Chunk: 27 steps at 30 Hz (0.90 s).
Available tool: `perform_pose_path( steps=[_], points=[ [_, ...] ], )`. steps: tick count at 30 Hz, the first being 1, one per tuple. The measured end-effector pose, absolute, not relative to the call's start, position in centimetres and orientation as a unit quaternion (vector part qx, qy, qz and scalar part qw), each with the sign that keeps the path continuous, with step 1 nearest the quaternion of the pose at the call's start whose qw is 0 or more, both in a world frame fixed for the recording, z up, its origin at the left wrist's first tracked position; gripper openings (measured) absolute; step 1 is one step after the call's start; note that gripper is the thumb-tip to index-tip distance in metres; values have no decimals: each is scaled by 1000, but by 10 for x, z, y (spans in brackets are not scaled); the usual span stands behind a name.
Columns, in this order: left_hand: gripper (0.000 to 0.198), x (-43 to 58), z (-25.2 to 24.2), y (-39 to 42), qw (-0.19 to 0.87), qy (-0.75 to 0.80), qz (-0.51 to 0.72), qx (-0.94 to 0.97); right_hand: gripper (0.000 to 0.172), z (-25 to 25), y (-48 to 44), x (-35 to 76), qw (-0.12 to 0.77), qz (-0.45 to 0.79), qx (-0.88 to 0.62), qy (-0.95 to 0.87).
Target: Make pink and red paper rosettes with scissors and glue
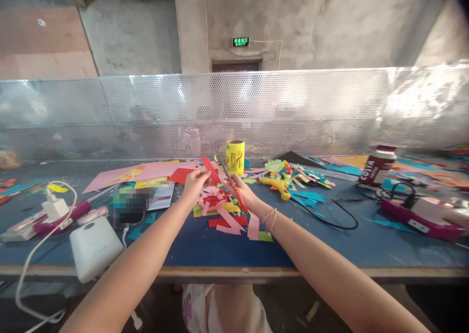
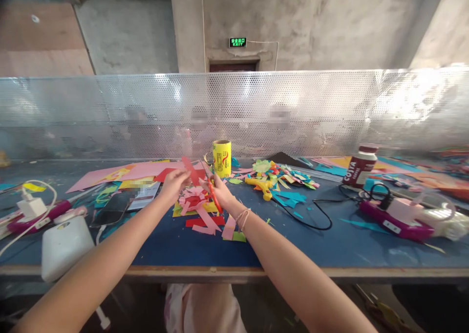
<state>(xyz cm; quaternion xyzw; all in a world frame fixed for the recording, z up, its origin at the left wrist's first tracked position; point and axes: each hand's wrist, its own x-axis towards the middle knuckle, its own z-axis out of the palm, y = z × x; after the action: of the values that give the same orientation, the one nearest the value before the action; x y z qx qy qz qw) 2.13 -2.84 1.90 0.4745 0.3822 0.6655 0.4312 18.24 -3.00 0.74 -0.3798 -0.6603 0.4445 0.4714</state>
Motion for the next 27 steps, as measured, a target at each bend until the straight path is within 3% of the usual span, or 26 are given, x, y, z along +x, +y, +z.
perform_pose_path(
  steps=[6, 15, 27],
  points=[
    [23, 17, 22, -25, 390, 377, 703, 459, 36, 20, -47, 186, 396, 451, -379, -705],
    [16, 20, 24, -29, 334, 407, 697, 486, 37, 17, -46, 184, 356, 448, -387, -724],
    [19, 20, 30, -32, 419, 382, 698, 437, 38, 28, -55, 188, 364, 382, -387, -756]
  ],
)
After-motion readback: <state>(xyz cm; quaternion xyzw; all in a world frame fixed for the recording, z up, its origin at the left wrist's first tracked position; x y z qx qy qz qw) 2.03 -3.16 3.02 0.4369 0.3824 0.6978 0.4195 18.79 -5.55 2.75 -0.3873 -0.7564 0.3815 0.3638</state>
